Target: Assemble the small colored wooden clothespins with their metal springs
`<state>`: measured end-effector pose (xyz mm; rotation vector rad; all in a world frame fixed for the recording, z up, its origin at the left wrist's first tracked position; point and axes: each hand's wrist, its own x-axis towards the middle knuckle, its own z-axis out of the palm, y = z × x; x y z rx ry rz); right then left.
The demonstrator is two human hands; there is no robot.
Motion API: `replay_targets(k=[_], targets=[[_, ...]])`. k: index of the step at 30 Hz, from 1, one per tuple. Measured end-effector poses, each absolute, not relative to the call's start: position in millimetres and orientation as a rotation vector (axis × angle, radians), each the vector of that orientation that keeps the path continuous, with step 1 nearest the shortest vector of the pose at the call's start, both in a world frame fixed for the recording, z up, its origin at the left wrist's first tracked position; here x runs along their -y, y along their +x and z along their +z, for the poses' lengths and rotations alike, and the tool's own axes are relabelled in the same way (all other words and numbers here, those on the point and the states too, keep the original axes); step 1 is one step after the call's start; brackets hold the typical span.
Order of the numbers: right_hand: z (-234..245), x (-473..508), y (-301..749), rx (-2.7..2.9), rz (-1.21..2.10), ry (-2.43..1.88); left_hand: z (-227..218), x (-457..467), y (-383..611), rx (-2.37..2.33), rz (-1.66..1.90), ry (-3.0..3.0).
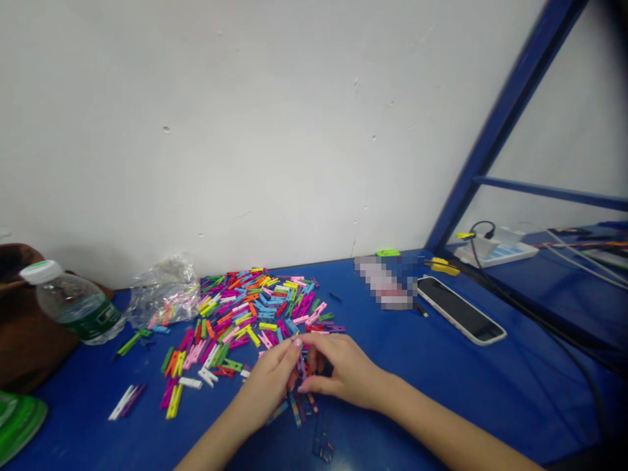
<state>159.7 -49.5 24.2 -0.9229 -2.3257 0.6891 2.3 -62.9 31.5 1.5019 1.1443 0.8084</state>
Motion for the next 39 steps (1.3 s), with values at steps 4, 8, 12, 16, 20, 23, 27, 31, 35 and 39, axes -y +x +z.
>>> replay_targets(k=[4, 8, 12, 16, 20, 23, 27, 31, 35, 39], targets=[[22, 49, 160, 2.349, 0.608, -0.939, 31, 63, 3, -1.166, 0.755, 1.478], [20, 48, 161, 2.378, 0.54, -0.919, 33, 64, 5, -1.13, 0.674, 1.468], [18, 48, 162, 2.399, 0.303, -0.888, 32, 66, 6, -1.066, 0.604, 1.46], [14, 47, 160, 2.436, 0.065, -0.84, 27, 69, 6, -0.985, 0.522, 1.452], [9, 45, 157, 2.393, -0.121, -0.811, 25, 70, 7, -0.992, 0.498, 1.447], [8, 45, 157, 2.389, -0.148, -0.8, 24, 70, 7, -0.958, 0.496, 1.404], [9, 46, 156, 2.424, -0.131, -0.777, 21, 69, 6, -0.871, 0.49, 1.312], [9, 46, 156, 2.421, -0.115, -0.76, 20, 68, 5, -0.804, 0.489, 1.25], [9, 46, 157, 2.438, -0.112, -0.759, 21, 69, 5, -0.802, 0.502, 1.259], [10, 46, 157, 2.456, -0.107, -0.754, 21, 68, 5, -0.776, 0.495, 1.255]])
